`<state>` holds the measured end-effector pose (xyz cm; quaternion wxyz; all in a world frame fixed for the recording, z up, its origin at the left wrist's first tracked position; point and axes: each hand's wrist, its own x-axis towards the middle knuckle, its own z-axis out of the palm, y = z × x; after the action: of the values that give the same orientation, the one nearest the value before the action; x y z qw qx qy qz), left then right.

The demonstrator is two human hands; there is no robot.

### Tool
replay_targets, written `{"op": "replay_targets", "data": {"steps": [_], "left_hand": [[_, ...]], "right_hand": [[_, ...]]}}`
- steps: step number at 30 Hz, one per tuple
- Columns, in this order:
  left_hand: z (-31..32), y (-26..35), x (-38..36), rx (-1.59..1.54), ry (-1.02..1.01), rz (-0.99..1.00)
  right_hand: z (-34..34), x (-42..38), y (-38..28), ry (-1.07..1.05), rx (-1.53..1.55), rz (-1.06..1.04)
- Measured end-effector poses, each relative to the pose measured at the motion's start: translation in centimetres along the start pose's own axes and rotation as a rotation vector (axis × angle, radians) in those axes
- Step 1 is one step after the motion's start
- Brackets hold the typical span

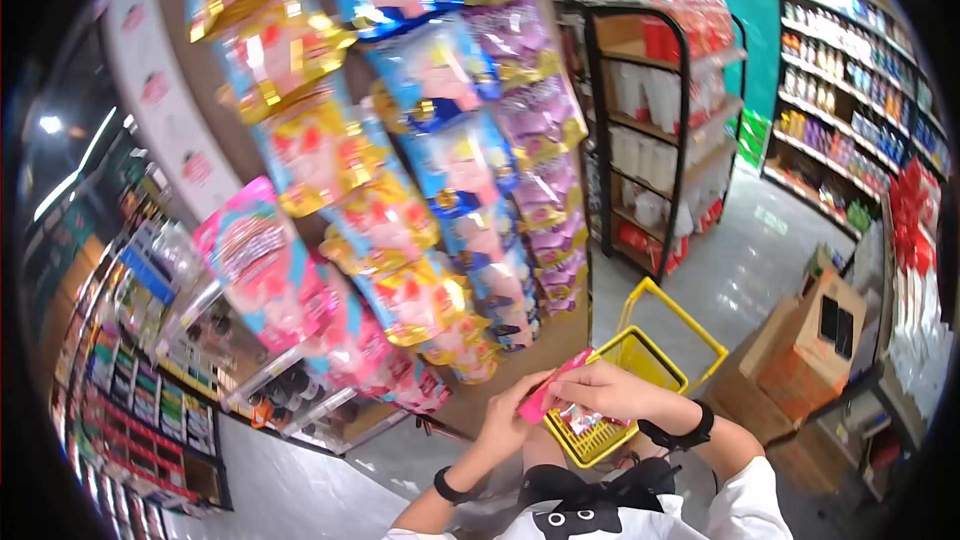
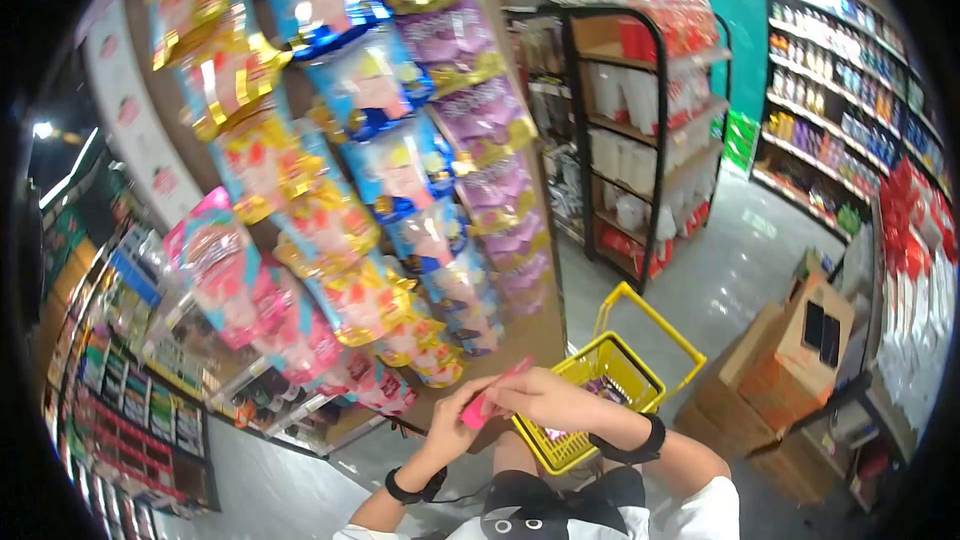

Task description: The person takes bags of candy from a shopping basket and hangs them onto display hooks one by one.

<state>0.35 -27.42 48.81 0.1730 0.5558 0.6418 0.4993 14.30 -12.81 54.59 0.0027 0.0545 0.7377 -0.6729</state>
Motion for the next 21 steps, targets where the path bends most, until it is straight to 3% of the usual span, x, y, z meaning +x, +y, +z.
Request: {"op": "replay_targets", "data": {"steps": [2,6,7,9,12,15,18,21], "left_hand": [[-1.6,1.1,-0.9,0.008,0.101,0.082],[-6.2,2.9,-2.2,-0.288,0.229,-0.084],[-7.9,5.6,-2.1,-0.325,0.292,-0.207],[-10.9,8.2,-2.0,-0.205,0.458,-0.03],[-15.6,12.6,-0.8,-0.294,0.599,0.165],[-20.1,16.0,0.6,-0.368,0.601,0.211],[-23.8,18.4,2.2,-0.357,0.576,0.216],[-27.4,18.3,4.6,-0.311,0.646,0.305]], "right_hand": [[1.6,0.7,-2.3,-0.047,0.05,-0.017],[4.9,3.0,-8.2,-0.174,0.102,-0.256],[5.8,3.5,-9.7,-0.128,0.084,-0.348],[7.2,4.5,-12.1,-0.027,0.051,-0.524],[7.8,6.5,-16.2,0.241,-0.242,-0.9],[8.8,9.0,-20.9,0.68,-0.472,-1.082],[9.0,12.4,-25.3,0.349,-0.055,-0.797],[8.8,16.7,-28.3,0.171,-0.081,-0.852]]}}
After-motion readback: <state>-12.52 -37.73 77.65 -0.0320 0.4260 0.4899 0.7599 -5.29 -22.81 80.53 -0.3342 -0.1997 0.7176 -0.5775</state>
